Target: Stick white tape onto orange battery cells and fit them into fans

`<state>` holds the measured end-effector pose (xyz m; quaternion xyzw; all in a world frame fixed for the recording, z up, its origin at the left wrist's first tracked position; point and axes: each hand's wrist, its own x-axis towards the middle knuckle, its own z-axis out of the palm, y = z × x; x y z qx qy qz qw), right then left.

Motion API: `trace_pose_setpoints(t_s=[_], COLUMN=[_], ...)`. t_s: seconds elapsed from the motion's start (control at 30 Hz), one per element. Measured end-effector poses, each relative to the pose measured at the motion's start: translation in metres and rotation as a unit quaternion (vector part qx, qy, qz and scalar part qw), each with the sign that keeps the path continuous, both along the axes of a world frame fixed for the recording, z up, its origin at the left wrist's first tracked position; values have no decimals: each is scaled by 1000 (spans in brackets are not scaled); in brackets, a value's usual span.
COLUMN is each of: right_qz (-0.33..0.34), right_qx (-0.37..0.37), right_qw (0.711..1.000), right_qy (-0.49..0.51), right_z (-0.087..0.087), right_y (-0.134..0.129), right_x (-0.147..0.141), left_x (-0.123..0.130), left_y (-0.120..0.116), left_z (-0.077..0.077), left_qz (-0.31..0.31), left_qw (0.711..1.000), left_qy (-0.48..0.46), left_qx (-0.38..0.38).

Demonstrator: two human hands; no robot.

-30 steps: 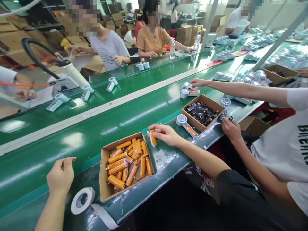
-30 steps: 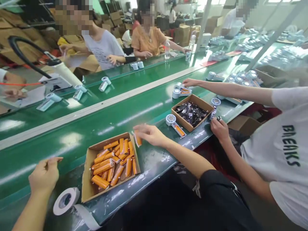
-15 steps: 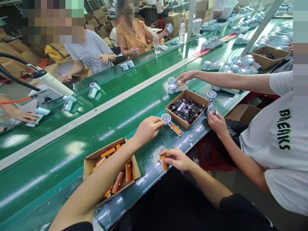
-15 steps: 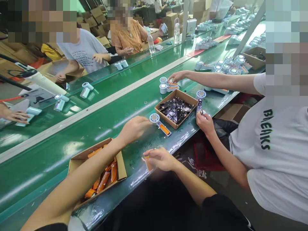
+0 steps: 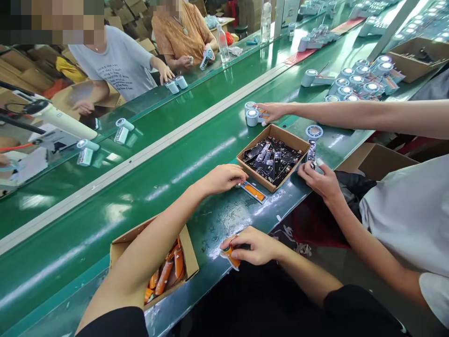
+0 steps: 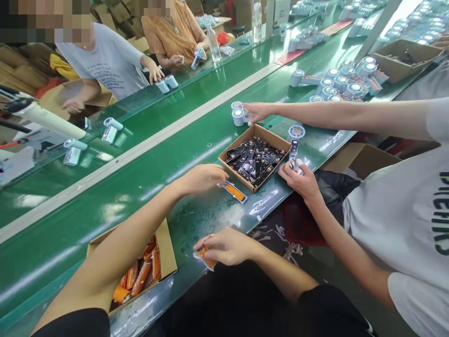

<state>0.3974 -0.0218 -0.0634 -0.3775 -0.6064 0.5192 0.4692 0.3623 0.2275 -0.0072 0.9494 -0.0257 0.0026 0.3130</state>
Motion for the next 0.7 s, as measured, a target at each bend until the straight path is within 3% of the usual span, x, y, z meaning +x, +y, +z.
trace_pose_setpoints(t_s=[0.23, 0.53, 0.7], right_qz=[3, -5, 1], right_qx=[7, 13, 5], right_qw=[999, 999, 999], right_qy=[31, 32, 38], right_z=[0, -2, -4], right_y=[1, 2, 2], right_x=[2, 3, 2], left_x=[-5, -5, -3], left_y=[-8, -9, -27], left_z=[1, 3, 9], left_qz=[43, 46, 58], left_qw=[998, 996, 993], left_qy=[21, 27, 33], left_qx=[45, 65, 97])
